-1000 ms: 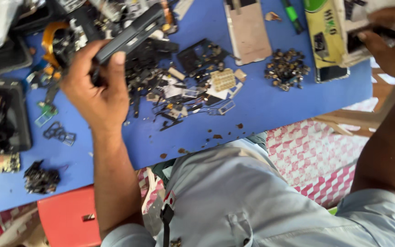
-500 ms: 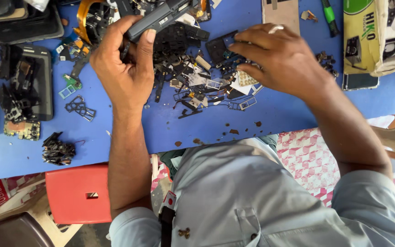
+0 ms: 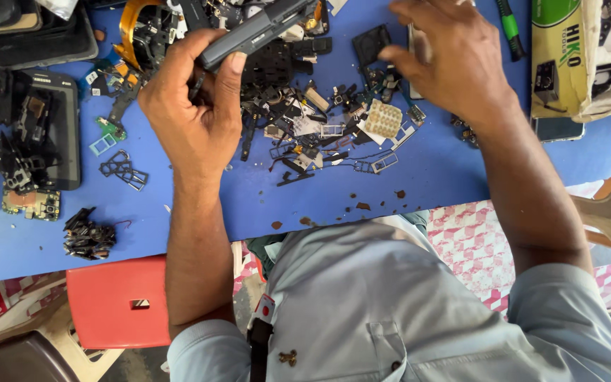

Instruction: The person sorts through a large pile of disassembled mobile phone parts on a blue table. They pick up various components, including circuit boards, camera modules, and metal frames, inspect them, and place them into smaller piles or back onto the table.

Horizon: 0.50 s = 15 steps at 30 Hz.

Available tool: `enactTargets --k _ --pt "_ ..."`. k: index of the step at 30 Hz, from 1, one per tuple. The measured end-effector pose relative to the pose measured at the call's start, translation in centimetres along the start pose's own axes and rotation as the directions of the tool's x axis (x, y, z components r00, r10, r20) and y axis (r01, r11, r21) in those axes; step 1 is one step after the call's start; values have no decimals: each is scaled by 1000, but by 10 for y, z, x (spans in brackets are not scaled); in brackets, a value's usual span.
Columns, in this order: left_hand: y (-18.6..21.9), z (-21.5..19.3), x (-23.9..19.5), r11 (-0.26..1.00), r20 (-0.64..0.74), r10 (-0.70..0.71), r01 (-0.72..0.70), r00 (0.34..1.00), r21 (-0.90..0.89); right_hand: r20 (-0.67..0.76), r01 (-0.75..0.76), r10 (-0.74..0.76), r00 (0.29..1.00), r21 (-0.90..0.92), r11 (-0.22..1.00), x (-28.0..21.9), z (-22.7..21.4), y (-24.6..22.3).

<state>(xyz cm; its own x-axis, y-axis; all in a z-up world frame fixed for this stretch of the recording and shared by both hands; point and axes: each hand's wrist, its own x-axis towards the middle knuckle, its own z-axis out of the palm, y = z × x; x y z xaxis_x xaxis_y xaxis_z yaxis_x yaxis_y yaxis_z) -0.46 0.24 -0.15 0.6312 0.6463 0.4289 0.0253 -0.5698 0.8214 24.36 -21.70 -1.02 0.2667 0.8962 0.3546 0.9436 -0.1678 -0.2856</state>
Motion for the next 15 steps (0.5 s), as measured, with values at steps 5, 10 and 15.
enactTargets --k 5,10,15 --pt "-4 -2 3 999 -25 34 -34 999 12 114 -110 104 988 41 993 15 14 -17" --pt "-1 -2 3 999 -4 34 -34 999 -3 76 -218 205 976 396 892 15 13 -16" --pt "7 -2 1 1000 1 6 -6 1000 7 -76 -115 205 976 622 775 -14 -6 7"
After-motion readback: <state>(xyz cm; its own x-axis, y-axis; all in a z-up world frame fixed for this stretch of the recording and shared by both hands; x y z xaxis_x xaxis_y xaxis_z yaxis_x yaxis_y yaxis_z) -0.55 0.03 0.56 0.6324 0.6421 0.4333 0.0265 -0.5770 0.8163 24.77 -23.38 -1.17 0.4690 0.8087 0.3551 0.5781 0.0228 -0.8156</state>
